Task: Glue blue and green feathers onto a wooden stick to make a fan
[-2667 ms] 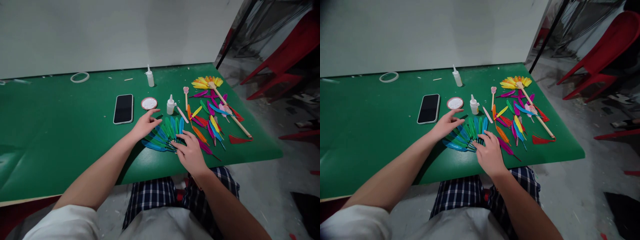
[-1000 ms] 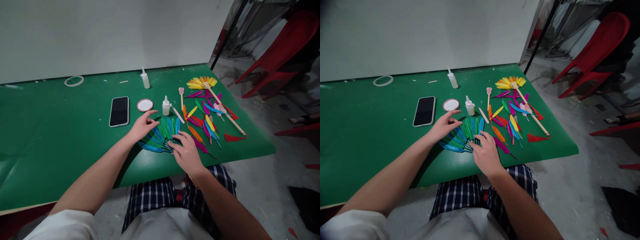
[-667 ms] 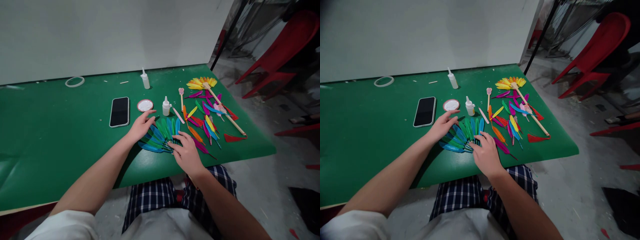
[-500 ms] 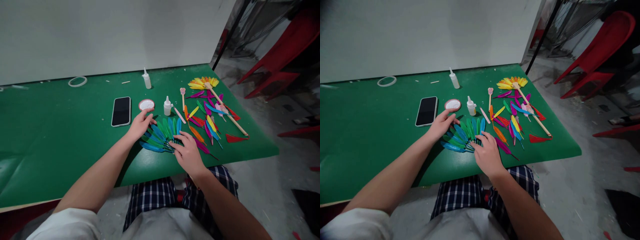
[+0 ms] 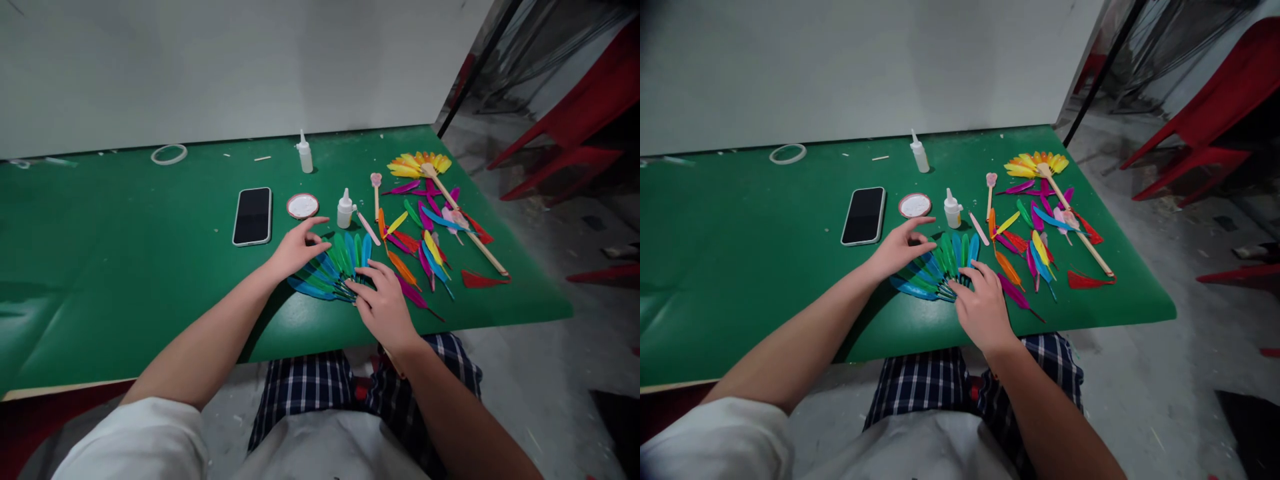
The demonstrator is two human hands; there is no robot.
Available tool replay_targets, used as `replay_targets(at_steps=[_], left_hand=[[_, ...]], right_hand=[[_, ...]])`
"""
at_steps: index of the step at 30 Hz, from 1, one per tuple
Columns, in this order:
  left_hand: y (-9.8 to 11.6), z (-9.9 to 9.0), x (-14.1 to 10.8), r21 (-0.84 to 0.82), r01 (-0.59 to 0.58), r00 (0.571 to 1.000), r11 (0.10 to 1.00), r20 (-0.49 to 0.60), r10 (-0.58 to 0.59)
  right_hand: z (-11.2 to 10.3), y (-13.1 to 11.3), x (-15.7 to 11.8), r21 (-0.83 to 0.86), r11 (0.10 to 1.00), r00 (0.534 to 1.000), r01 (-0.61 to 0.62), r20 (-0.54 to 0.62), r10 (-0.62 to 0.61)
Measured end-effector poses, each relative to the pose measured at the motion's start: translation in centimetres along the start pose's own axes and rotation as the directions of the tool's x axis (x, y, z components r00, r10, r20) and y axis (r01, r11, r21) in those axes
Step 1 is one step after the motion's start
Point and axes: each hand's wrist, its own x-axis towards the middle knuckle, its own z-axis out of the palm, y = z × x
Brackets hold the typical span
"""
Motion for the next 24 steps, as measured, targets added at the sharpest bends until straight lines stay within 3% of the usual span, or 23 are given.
replay_targets(at_steps=[3,6,11,15,17,20,22,23,24], left_hand=[[0.5,-0.5,-0.2,0.019,-0.044,0.995,0.999,-0.087,0.046],[1.8,-1.1,-0.8,0.092,-0.141,0.959,0.986,-0.235,0.159],[4.6,-1.1,-2.2,0.209,-0.258,0.883,0.943,-0.345,0.318],[5.3,-0.3,-2.7,0.063,-0.316,0.861,0.947,-0.400,0.314],[5.1,0.1,-2.7,-0.115,-0.294,0.908,0.949,-0.342,0.240],[4.7,0.4,-2.9,-0.287,-0.212,0.957,0.934,-0.256,0.138],[4.5,0.3,-3.1,-0.310,-0.228,0.939,0.923,-0.322,0.124],[4.4,0.2,-3.3,-0.290,-0.255,0.918,0.922,-0.373,0.137],[4.3,0.1,-3.4,-0.244,-0.286,0.893,0.927,-0.420,0.165]], right_hand=[[-0.5,-0.1,0.3,0.119,0.992,0.994,-0.050,-0.095,0.062],[-1.4,-0.5,1.2,0.281,0.946,0.965,-0.161,-0.155,0.211],[-1.8,-1.1,3.7,0.526,0.746,0.907,-0.409,0.144,0.396],[-1.8,-1.1,5.9,0.636,0.648,0.898,-0.418,0.180,0.402],[-2.1,-1.0,7.0,0.646,0.660,0.917,-0.383,0.179,0.357],[-2.8,-0.4,8.6,0.582,0.761,0.953,-0.285,0.255,0.162],[-3.2,0.7,9.9,0.521,0.830,0.959,-0.199,0.278,0.056],[-3.3,1.5,10.5,0.499,0.847,0.969,-0.181,0.238,0.067],[-3.4,2.3,11.3,0.479,0.858,0.982,-0.187,0.124,0.145]])
